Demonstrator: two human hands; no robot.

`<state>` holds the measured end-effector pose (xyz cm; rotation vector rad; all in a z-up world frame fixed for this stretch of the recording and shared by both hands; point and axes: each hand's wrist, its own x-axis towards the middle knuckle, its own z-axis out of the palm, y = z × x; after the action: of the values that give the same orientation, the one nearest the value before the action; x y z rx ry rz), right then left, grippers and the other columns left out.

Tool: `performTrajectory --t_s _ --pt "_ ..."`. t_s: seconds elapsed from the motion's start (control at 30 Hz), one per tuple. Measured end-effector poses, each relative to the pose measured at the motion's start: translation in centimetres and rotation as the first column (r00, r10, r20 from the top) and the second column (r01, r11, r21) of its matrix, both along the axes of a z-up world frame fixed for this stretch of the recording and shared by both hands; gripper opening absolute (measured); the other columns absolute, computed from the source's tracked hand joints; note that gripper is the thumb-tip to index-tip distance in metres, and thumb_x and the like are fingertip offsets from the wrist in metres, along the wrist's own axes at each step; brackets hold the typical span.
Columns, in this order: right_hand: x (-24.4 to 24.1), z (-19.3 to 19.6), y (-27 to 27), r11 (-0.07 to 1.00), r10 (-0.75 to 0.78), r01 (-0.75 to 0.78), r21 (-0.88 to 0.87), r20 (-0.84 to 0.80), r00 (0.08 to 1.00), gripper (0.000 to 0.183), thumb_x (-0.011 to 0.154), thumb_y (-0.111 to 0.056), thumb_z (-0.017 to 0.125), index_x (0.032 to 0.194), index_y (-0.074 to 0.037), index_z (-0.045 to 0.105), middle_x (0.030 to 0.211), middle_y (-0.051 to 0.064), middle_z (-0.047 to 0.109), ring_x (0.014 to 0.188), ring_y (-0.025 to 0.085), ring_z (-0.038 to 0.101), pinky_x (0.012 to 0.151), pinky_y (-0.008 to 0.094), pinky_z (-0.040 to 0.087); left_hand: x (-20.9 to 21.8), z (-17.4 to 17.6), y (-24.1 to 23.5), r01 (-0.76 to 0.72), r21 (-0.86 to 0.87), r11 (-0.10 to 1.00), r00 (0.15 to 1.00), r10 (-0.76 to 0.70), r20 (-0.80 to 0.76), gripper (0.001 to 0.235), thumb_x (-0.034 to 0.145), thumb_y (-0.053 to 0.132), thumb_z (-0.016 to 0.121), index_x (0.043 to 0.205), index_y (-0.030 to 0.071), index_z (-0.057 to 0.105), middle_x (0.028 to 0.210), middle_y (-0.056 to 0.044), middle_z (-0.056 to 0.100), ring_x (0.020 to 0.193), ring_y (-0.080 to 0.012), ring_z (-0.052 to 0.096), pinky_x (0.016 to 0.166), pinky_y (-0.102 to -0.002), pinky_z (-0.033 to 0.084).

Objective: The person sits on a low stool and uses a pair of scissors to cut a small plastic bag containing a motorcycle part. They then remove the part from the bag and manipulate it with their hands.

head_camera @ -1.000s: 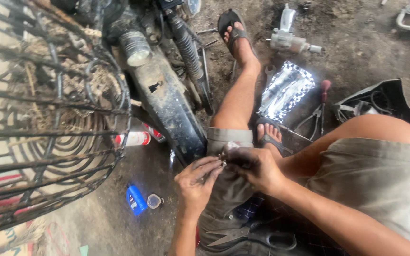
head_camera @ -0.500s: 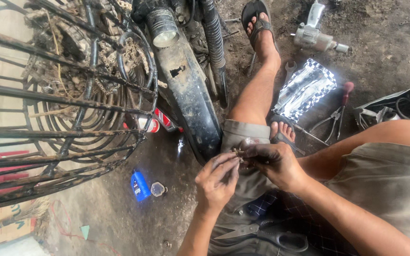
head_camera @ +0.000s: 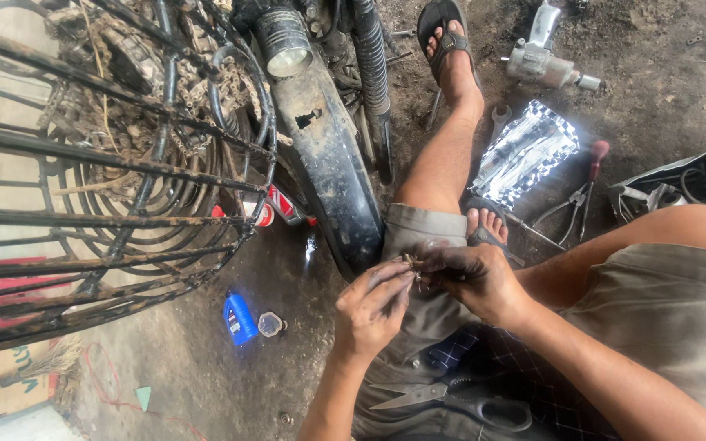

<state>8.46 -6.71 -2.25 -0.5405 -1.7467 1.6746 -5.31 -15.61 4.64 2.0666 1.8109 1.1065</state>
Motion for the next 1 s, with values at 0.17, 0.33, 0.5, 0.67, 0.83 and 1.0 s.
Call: performTrajectory --t_s 0.17,0.33,0.5,0.67,0.83,1.0 --pt "0.0 -0.2 -0.1 0.997 -0.013 0.013 0.074 -0.001 1.000 0.019 0.072 -0.004 0.066 0.090 -0.008 0.067 0.085 0.003 0.071 0.074 0.011 0.068 0.067 0.020 0.053 0.2 -0.1 -0.1 -0.020 -0.013 1.000 0.999 0.021 0.032 0.009 0.081 -0.003 0.056 0.088 -0.002 0.062 0.093 -0.013 0.062 0.089 -0.0258 0.064 0.081 -0.031 0.054" --pt "-0.2 0.0 -0.2 1.000 0.005 -0.005 0.029 -0.009 1.000 0.020 0.069 -0.002 0.067 0.089 -0.007 0.067 0.080 0.003 0.071 0.069 0.010 0.070 0.064 0.019 0.056 0.3 -1.1 -0.4 -0.028 0.012 1.000 0.999 0.028 0.028 0.009 0.080 -0.005 0.057 0.087 -0.003 0.063 0.093 -0.014 0.062 0.089 -0.0260 0.065 0.080 -0.030 0.055" --pt "-0.4 -0.2 -0.3 0.993 -0.100 0.101 0.055 -0.027 0.995 0.013 0.065 -0.004 0.069 0.073 -0.014 0.071 0.062 0.001 0.068 0.059 0.016 0.068 0.051 0.023 0.051 0.9 -2.1 0.1 -0.150 0.176 0.973 0.989 0.147 0.031 0.008 0.068 -0.003 0.064 0.073 0.003 0.065 0.076 -0.010 0.066 0.072 -0.0266 0.068 0.064 -0.033 0.057" --pt "-0.4 1.1 -0.2 0.995 -0.103 0.103 -0.006 -0.014 0.995 0.015 0.064 -0.003 0.067 0.074 -0.013 0.071 0.062 0.002 0.068 0.060 0.018 0.068 0.051 0.026 0.051 1.0 -3.0 0.3 -0.139 0.268 0.953 0.989 0.145 -0.002 0.005 0.070 -0.003 0.062 0.072 0.001 0.064 0.074 -0.010 0.065 0.068 -0.0256 0.067 0.064 -0.032 0.057" --pt "0.1 0.5 0.8 0.998 0.034 -0.034 -0.052 0.000 0.999 0.015 0.066 -0.004 0.065 0.079 -0.010 0.071 0.064 0.006 0.068 0.060 0.017 0.068 0.052 0.030 0.052 0.8 -3.0 0.7 -0.127 0.285 0.950 0.992 0.124 0.028 0.004 0.074 -0.001 0.058 0.072 0.000 0.061 0.073 -0.011 0.063 0.066 -0.0260 0.066 0.062 -0.033 0.056" --pt "0.3 -0.1 1.3 0.976 0.051 -0.040 0.212 -0.045 0.998 0.014 0.070 -0.003 0.063 0.083 -0.007 0.067 0.068 0.009 0.066 0.059 0.029 0.065 0.047 0.032 0.051 0.7 -2.6 1.0 -0.096 0.249 0.964 0.994 0.080 0.076 0.003 0.074 -0.003 0.059 0.074 -0.001 0.061 0.073 -0.011 0.063 0.066 -0.0269 0.065 0.063 -0.034 0.055"
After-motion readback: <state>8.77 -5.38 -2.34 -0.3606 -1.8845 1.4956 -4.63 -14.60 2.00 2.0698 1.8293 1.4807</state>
